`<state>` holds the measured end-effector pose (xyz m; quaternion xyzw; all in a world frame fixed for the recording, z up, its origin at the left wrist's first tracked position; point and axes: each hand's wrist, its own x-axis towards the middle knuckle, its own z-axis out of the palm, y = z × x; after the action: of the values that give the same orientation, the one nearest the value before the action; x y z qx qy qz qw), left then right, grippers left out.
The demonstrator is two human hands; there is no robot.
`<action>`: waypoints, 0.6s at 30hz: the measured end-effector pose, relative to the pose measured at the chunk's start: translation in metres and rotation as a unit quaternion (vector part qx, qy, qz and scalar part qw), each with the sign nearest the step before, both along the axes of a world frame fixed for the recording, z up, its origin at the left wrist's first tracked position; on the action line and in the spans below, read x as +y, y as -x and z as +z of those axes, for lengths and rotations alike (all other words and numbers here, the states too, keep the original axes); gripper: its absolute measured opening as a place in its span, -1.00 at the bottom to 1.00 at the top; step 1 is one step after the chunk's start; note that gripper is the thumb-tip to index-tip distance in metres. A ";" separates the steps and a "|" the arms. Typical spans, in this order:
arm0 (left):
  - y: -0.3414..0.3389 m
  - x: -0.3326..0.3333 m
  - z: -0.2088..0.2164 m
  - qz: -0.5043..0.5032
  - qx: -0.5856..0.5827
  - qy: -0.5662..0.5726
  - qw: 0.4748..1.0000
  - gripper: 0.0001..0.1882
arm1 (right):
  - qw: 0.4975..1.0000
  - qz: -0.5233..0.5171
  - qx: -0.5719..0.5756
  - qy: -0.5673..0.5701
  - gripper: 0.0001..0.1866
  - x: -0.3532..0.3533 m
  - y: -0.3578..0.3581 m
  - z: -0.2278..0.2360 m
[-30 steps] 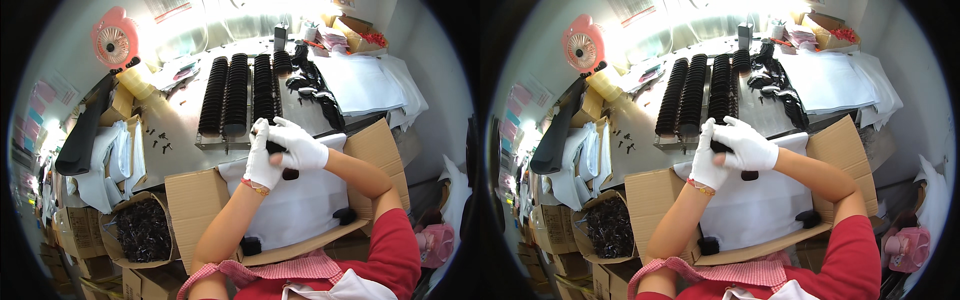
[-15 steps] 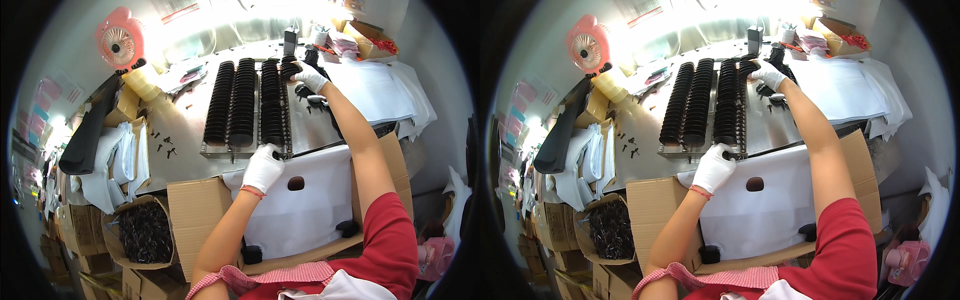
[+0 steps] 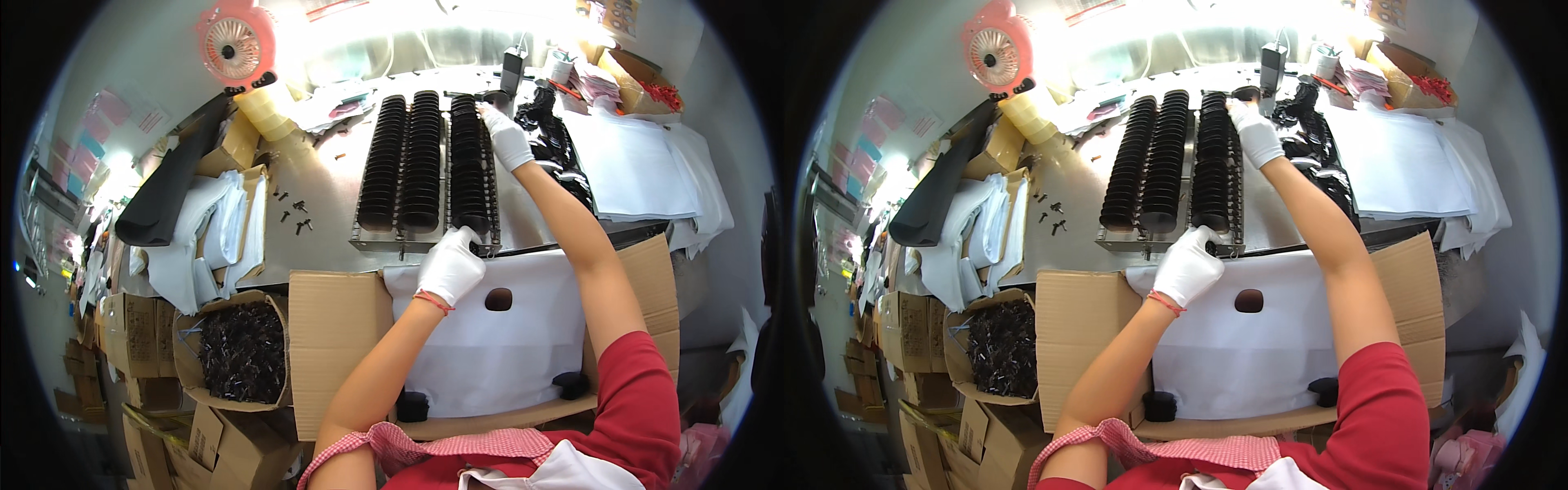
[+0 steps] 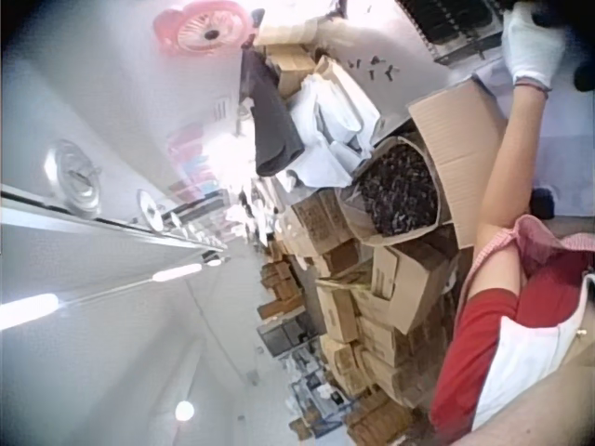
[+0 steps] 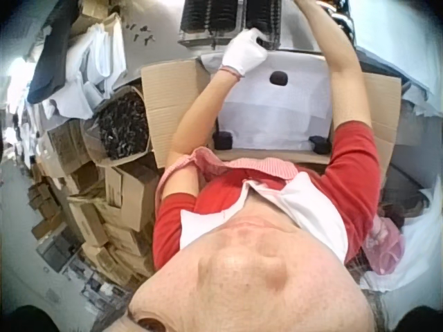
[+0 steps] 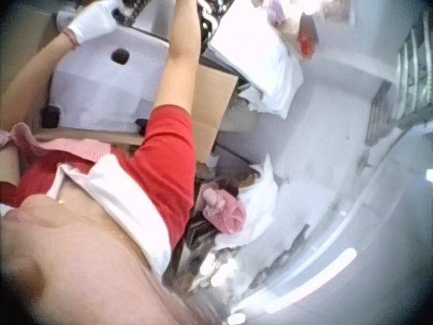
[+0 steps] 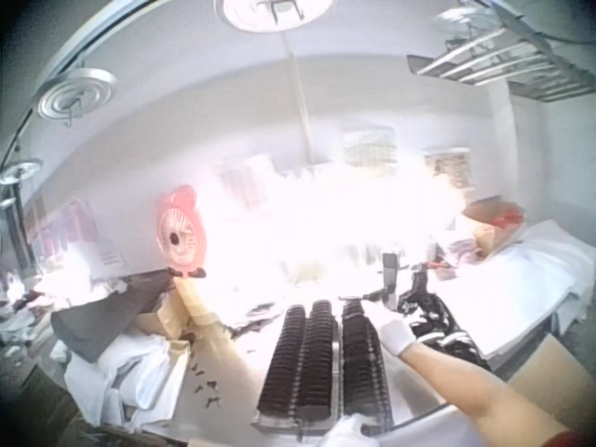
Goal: The person repeatedly picks up black hairbrush heads and metal brush frames, inserts the heads into the frames, and places the assembled brushes into a cardboard box. The person also moves the metal frame between the workbench and a nearby rack.
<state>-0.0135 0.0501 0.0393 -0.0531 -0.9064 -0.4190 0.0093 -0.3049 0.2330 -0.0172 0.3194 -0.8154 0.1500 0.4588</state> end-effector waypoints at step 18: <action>-0.025 -0.023 0.015 0.166 -0.109 -0.540 0.818 -0.73 | 0.928 0.104 -0.255 0.251 -0.63 -0.035 -0.094 0.073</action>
<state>0.0118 0.0267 0.0539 0.1579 -0.5249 -0.8364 0.0067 -0.2110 0.1976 0.0554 0.2276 -0.8030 0.4728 0.2826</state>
